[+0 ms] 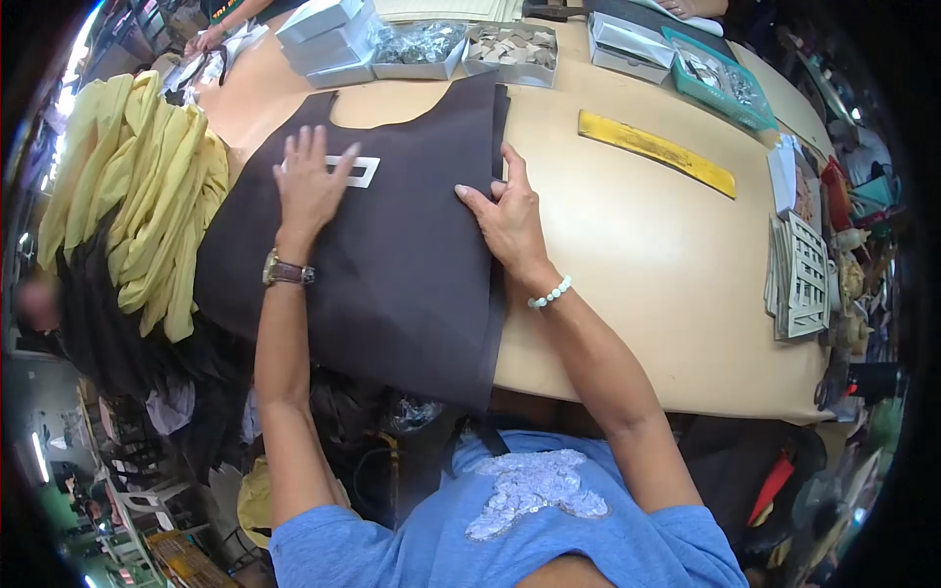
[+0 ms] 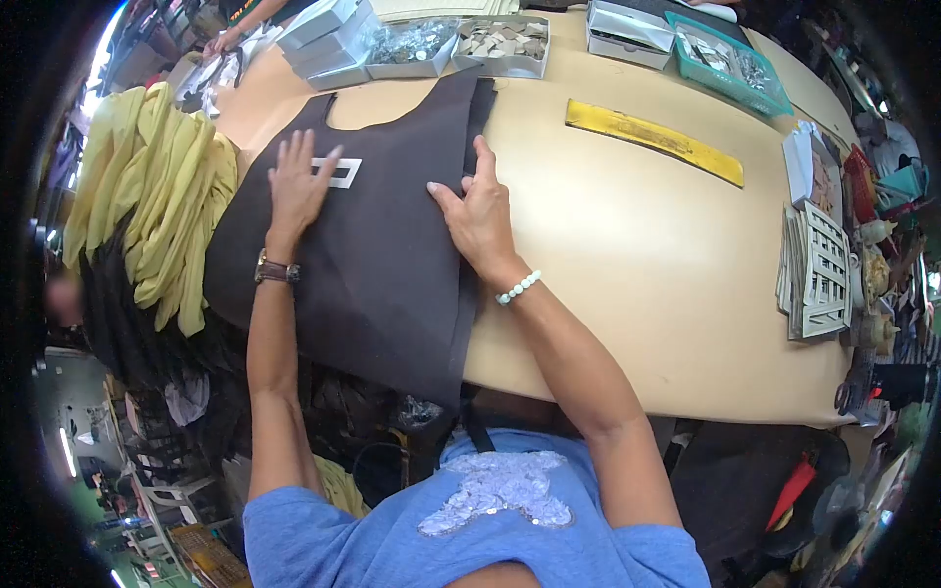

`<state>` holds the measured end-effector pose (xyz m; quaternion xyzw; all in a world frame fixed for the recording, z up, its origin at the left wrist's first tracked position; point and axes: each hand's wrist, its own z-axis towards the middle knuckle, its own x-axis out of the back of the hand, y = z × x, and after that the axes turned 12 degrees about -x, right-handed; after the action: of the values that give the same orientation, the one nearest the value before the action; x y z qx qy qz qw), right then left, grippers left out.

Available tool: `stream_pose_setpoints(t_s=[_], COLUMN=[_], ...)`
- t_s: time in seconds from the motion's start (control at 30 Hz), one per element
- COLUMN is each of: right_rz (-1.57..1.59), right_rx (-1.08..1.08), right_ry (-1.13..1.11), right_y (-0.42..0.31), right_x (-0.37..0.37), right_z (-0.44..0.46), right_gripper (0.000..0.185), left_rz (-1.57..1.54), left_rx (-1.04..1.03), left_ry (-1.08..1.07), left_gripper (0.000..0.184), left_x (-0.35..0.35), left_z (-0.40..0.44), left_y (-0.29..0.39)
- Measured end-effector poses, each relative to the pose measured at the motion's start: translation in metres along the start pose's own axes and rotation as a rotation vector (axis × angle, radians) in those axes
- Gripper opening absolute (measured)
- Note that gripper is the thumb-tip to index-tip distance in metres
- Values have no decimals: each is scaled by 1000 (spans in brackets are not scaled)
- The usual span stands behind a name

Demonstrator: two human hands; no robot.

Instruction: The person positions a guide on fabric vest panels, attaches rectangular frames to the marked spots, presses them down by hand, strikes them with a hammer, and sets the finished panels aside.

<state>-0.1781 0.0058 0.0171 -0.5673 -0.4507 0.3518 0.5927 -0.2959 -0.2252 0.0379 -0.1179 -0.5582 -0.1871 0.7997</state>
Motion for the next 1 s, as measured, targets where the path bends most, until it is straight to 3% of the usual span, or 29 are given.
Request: stream_pose_setpoints(t_s=[0.13, 0.2, 0.23, 0.37, 0.77, 0.87, 0.9, 1.0], right_rz=[99, 106, 84, -253, -556, -566, -560, -655], right_rx=[-68, -76, -45, 119, 151, 381, 384, 786], right_ry=[3, 24, 78, 174, 82, 141, 56, -65], right_y=[-8, -4, -1, 3, -9, -8, -11, -18], right_x=[10, 26, 31, 36, 30, 23, 24, 13], right_z=[-2, 5, 9, 11, -3, -7, -11, -8], right_gripper=[54, 43, 23, 9, 8, 10, 13, 19], left_rz=[-50, -119, -120, -103, -70, -107, -120, -122], left_rx=[-14, -14, -11, -46, -92, -59, -51, -41], left_ry=[-170, -104, -108, -111, -84, -82, -74, -77], left_gripper=[77, 78, 78, 76, 77, 77, 77, 76], left_x=[-19, -21, -20, -30, -32, -24, -22, -15], left_z=[3, 3, 2, 2, 0, -1, 0, -1], left_y=[17, 14, 15, 9, 8, 14, 17, 22])
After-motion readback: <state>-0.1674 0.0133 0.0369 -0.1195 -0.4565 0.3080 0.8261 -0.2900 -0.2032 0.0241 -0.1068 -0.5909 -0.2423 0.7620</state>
